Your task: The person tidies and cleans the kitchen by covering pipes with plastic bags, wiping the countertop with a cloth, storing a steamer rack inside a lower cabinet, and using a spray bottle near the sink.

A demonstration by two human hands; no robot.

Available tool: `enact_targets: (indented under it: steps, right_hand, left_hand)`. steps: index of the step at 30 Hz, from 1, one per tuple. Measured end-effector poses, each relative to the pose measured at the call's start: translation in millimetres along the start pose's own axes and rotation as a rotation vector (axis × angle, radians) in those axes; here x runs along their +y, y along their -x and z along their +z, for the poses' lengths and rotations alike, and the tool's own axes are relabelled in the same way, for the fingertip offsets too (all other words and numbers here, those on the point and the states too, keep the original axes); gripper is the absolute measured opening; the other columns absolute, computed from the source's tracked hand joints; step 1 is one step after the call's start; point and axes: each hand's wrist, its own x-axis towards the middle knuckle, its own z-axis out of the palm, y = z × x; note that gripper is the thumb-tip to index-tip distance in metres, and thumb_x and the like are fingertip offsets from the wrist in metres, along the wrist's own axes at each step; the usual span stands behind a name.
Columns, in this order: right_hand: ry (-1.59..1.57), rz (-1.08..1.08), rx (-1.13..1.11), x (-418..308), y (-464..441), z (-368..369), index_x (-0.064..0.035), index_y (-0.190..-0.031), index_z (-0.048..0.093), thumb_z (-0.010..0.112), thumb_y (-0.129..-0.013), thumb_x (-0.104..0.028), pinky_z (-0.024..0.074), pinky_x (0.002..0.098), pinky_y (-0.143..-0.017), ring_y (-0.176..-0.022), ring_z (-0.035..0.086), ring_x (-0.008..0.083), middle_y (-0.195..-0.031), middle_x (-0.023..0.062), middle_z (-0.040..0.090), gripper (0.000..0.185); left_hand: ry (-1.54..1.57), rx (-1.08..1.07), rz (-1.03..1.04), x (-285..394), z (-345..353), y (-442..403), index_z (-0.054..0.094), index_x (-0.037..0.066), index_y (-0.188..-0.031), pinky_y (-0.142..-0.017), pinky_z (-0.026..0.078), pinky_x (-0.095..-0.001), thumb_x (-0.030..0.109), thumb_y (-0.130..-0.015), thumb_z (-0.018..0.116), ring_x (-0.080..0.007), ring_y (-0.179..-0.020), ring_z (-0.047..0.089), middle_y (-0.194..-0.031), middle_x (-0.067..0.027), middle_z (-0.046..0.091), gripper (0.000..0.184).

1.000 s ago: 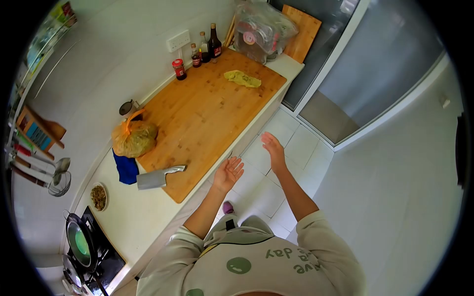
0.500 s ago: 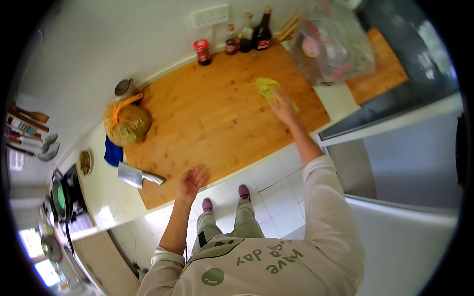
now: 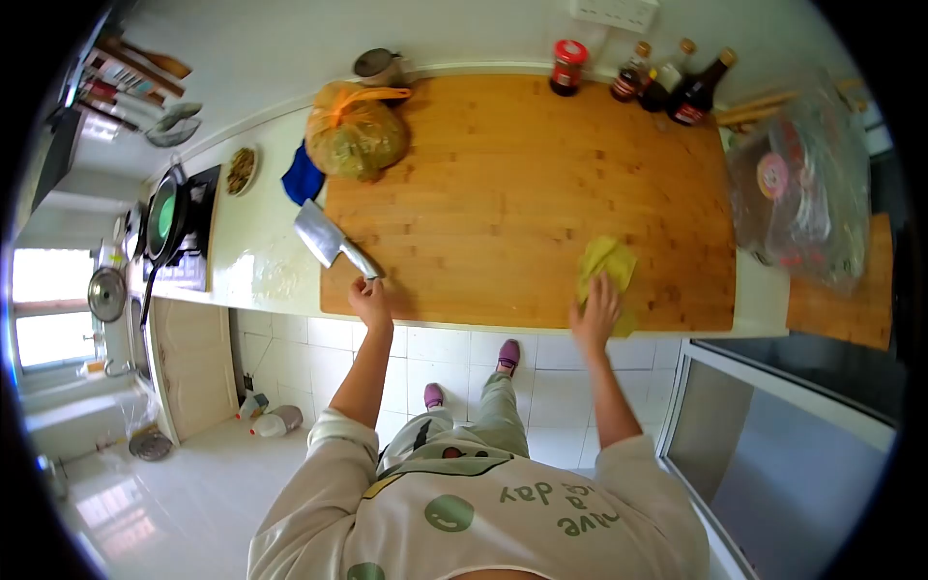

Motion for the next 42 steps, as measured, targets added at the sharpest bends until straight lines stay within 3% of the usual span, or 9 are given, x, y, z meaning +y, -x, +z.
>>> enact_targets:
  steps: [5, 10, 15, 18, 22, 24, 26, 31, 42]
  right_hand:
    - [-0.1, -0.214, -0.365, -110, 39, 0, -0.014, -0.129, 0.052, 0.064, -0.078, -0.034, 0.0254, 0.0557, -0.103, -0.121, 0.039, 0.0336, -0.144, 0.0097, 0.038, 0.056]
    - [0.087, -0.246, -0.201, -177, -9, 34, -0.0028, -0.136, 0.041, 0.058, -0.086, -0.038, 0.0236, 0.0563, -0.105, -0.132, 0.029, 0.0393, -0.142, 0.0241, 0.033, 0.063]
    - [0.05, -0.301, -0.105, -279, -45, 98, -0.0017, -0.135, 0.042, 0.058, -0.086, -0.035, 0.0258, 0.0563, -0.105, -0.13, 0.033, 0.039, -0.141, 0.0227, 0.035, 0.061]
    - [-0.009, -0.357, -0.069, -364, -78, 149, -0.0022, -0.131, 0.046, 0.057, -0.087, -0.029, 0.0271, 0.054, -0.105, -0.13, 0.035, 0.0374, -0.14, 0.0207, 0.039, 0.053]
    - [-0.212, -0.503, -0.039, -460, -90, 234, -0.002, -0.123, 0.055, 0.055, -0.084, -0.014, 0.0301, 0.0477, -0.105, -0.126, 0.04, 0.036, -0.135, 0.0184, 0.046, 0.041]
    - [-0.27, -0.345, -0.259, -512, -80, 243, -0.0007, -0.118, 0.057, 0.053, -0.082, -0.007, 0.0315, 0.0468, -0.105, -0.124, 0.042, 0.0377, -0.132, 0.0195, 0.049, 0.037]
    - [-0.457, -0.4, -0.146, -547, -35, 246, 0.0022, -0.123, 0.053, 0.051, -0.086, -0.009, 0.0301, 0.0487, -0.105, -0.125, 0.041, 0.0389, -0.132, 0.0225, 0.048, 0.039]
    - [-0.094, -0.25, -0.224, -634, 68, 240, 0.0065, -0.139, 0.031, 0.052, -0.089, -0.031, 0.0147, 0.061, -0.108, -0.134, 0.022, 0.0503, -0.143, 0.0361, 0.024, 0.065]
    - [-0.044, -0.328, -0.175, -753, -36, 317, 0.0018, -0.141, 0.031, 0.052, -0.086, -0.052, 0.0068, 0.0701, -0.103, -0.134, 0.018, 0.0524, -0.143, 0.0382, 0.021, 0.08]
  left_hand:
    - [-0.542, -0.016, -0.085, 32, -3, -40, 0.052, -0.003, -0.116, -0.089, 0.045, -0.0415, 0.034, -0.071, 0.076, -0.0345, -0.106, 0.053, -0.116, -0.0199, 0.051, 0.062]
    - [-0.631, -0.159, -0.188, 46, -18, -75, 0.052, 0.001, -0.112, -0.088, 0.047, -0.0445, 0.027, -0.068, 0.073, -0.0364, -0.103, 0.056, -0.114, -0.0206, 0.053, 0.056]
    - [0.167, -0.272, -0.324, 21, -88, -108, 0.053, -0.004, -0.095, -0.07, 0.048, -0.0356, 0.012, -0.067, 0.059, -0.0227, -0.076, 0.059, -0.08, -0.0128, 0.06, 0.033]
    - [0.17, -0.36, -0.308, -29, -158, -133, 0.053, 0.002, -0.084, -0.044, 0.033, -0.0284, 0.006, -0.069, 0.056, -0.0126, -0.052, 0.044, -0.066, -0.0037, 0.051, 0.016]
    - [0.088, -0.454, -0.22, -53, -270, -165, 0.05, 0.004, -0.08, -0.045, 0.031, -0.0276, 0.002, -0.063, 0.057, -0.011, -0.052, 0.041, -0.063, -0.0009, 0.047, 0.019]
    - [0.016, -0.453, -0.178, -49, -317, -183, 0.05, 0.004, -0.08, -0.047, 0.031, -0.0276, 0.0, -0.061, 0.057, -0.0106, -0.054, 0.04, -0.063, 0.0, 0.045, 0.02]
    - [-0.026, -0.425, -0.162, -50, -351, -198, 0.052, 0.003, -0.081, -0.048, 0.031, -0.0269, 0.001, -0.06, 0.057, -0.0099, -0.055, 0.039, -0.063, 0.0009, 0.044, 0.022]
    - [-0.011, -0.384, -0.197, -65, -402, -217, 0.053, 0.001, -0.084, -0.05, 0.03, -0.0283, 0.003, -0.059, 0.06, -0.0114, -0.057, 0.037, -0.065, 0.0005, 0.041, 0.027]
    - [0.139, -0.198, -0.41, -94, -427, -230, 0.053, 0.002, -0.086, -0.051, 0.029, -0.0264, 0.002, -0.058, 0.058, -0.0095, -0.058, 0.035, -0.066, 0.0021, 0.039, 0.028]
